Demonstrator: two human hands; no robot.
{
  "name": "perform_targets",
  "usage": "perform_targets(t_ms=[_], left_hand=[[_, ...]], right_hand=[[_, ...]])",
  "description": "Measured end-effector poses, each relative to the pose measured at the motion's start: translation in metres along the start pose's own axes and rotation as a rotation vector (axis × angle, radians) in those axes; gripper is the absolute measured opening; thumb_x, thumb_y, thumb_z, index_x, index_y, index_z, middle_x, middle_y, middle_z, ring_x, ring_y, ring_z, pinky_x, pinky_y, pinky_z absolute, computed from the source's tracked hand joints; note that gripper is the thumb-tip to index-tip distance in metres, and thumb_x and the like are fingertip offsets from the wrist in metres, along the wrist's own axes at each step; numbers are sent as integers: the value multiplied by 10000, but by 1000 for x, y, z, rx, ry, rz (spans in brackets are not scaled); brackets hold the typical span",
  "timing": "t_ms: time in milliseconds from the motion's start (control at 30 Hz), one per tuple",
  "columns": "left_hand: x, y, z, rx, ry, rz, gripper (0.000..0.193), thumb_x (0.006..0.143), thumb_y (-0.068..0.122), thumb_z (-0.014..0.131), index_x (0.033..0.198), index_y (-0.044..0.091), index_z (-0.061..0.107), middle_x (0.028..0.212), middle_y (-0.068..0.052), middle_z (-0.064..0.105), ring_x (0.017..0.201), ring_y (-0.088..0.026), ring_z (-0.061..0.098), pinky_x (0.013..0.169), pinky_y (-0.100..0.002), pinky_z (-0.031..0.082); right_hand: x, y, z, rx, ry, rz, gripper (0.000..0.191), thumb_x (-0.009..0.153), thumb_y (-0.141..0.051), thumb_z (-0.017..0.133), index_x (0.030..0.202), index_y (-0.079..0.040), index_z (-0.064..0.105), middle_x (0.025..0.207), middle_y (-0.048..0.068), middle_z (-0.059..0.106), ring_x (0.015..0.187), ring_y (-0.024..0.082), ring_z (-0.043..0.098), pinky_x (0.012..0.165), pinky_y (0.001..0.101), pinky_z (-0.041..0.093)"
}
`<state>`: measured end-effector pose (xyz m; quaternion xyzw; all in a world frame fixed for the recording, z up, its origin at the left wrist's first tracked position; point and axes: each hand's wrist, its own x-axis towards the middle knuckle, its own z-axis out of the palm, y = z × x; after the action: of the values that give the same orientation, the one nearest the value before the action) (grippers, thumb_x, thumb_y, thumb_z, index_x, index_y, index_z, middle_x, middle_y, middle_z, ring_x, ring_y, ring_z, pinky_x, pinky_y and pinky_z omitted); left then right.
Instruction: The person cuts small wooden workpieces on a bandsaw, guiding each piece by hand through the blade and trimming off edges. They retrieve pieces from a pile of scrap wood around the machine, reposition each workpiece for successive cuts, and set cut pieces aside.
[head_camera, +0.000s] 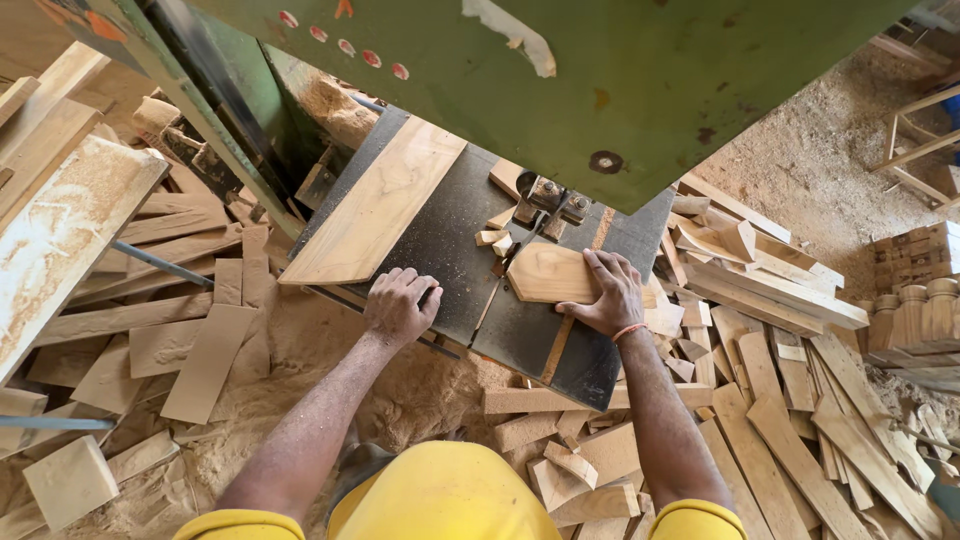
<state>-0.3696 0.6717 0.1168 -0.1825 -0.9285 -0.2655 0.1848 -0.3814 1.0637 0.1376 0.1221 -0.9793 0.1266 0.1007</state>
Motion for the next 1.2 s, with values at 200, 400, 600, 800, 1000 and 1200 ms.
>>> perform_targets(t_ms=[200, 400, 600, 800, 1000, 1200], left_hand=[[0, 0, 0, -3, -21, -11, 169, 938, 303, 689, 952, 146, 749, 832, -30, 648, 815, -213, 638, 757, -387, 512], [0, -2, 1, -2, -43, -4, 181, 942, 311, 687, 953, 141, 747, 833, -26, 651, 817, -205, 642, 762, -389, 516], [0, -2, 2, -2, -25, -3, 187, 939, 309, 684, 970, 136, 749, 842, -28, 652, 826, -206, 639, 763, -384, 514], [-1, -2, 1, -16, -35, -4, 196, 942, 315, 681, 983, 136, 750, 848, -28, 653, 831, -204, 639, 772, -383, 516], [0, -2, -1, -9, -59, -4, 187, 946, 312, 677, 984, 144, 749, 856, -27, 662, 834, -205, 643, 772, -382, 516], [-1, -1, -3, -7, -59, -4, 179, 945, 311, 676, 971, 146, 742, 851, -28, 660, 842, -212, 645, 774, -382, 516]], right_hand=[[-5, -2, 6, -30, 15, 22, 1146, 537, -715, 876, 1422, -46, 590, 1389, 126, 596, 1366, 339, 469, 1153, 505, 333], [-12, -11, 7, -48, 26, 41, 1164, 527, -737, 865, 1411, -34, 590, 1364, 121, 601, 1327, 318, 484, 1118, 497, 349], [-16, -22, 5, -72, 40, 83, 1154, 534, -747, 863, 1412, -44, 603, 1364, 105, 597, 1323, 311, 474, 1110, 507, 348], [-18, -33, 3, -68, 39, 155, 1131, 553, -738, 862, 1409, -44, 609, 1343, 102, 600, 1298, 306, 481, 1095, 499, 362], [-23, -48, 1, -82, 59, 220, 1109, 569, -729, 859, 1400, -36, 616, 1337, 111, 599, 1325, 315, 478, 1085, 493, 376], [-26, -56, 2, -83, 79, 275, 1101, 591, -744, 851, 1401, -36, 614, 1351, 127, 594, 1337, 317, 476, 1090, 501, 372]])
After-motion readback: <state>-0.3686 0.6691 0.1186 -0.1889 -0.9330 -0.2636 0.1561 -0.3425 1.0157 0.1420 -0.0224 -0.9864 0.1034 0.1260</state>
